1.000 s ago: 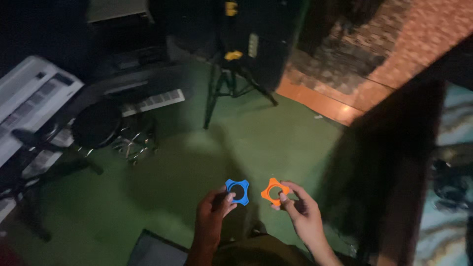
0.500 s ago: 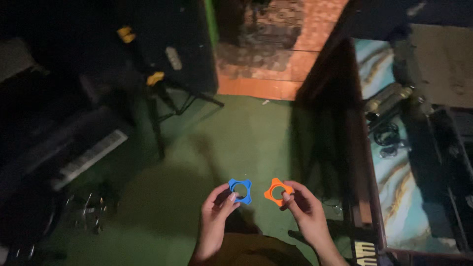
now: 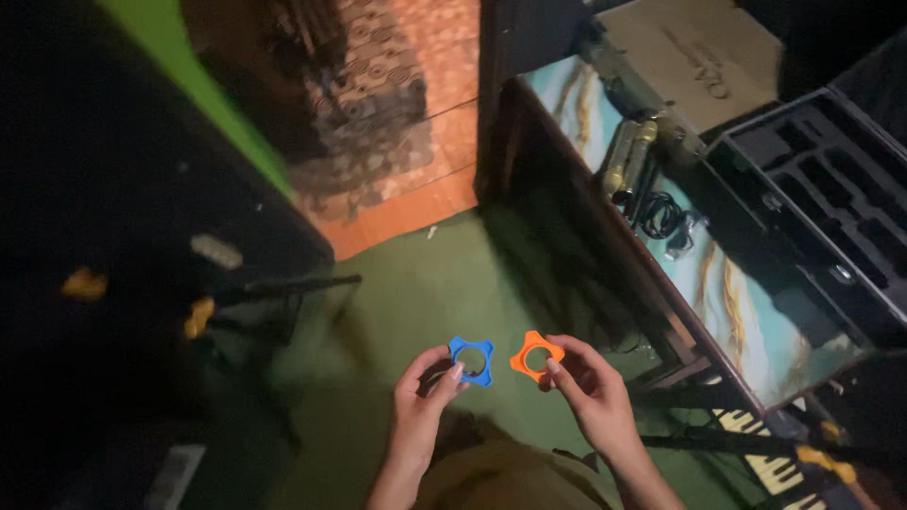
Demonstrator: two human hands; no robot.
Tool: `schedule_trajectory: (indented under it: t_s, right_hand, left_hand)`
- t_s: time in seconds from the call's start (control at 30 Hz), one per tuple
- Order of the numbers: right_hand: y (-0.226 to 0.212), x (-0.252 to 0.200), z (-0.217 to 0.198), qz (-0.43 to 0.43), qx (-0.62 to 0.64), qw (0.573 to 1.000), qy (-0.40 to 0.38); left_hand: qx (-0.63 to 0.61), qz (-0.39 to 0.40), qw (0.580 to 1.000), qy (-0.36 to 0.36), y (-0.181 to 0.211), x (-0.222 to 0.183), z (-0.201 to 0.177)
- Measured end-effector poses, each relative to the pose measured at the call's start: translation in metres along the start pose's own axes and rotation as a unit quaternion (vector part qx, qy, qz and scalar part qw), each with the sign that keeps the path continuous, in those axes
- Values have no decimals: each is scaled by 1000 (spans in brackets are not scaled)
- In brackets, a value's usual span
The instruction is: The person picks up microphone cables and two wireless microphones and places them into the designated slots within a foam-lined carrying case.
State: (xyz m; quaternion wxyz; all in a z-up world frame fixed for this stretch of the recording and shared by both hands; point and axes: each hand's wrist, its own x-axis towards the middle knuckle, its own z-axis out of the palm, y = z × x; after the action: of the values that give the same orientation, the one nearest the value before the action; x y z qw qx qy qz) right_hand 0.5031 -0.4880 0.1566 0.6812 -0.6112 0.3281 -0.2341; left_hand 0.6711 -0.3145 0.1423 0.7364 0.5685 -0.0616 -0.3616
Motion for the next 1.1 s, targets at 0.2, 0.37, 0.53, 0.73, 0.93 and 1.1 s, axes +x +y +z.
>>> schedule_trajectory:
  t_s: [0.2,0.37,0.53,0.73,0.93,1.1]
  right_hand:
    - [1,10,16,7,5,998,68]
    - [6,24,11,-10,64,993,103]
    - [17,46,-9,-11,38,991,130]
    - [6,87,-53,-7,52,988,145]
    - [-4,129,-115,13,37,989,144]
    - [-3,145,-162,12,1,985,170]
  left_hand:
    - [82,-21,994,-66,30,46,-1]
    - [94,-48,989,-102,36,73,17]
    - [79,-67,987,-125,26,102,42]
    - [96,-76,982,-144,6,146,92]
    - [85,-69,980,-164,-12,186,159]
    - [83,-86,974,-191,-24,209,211]
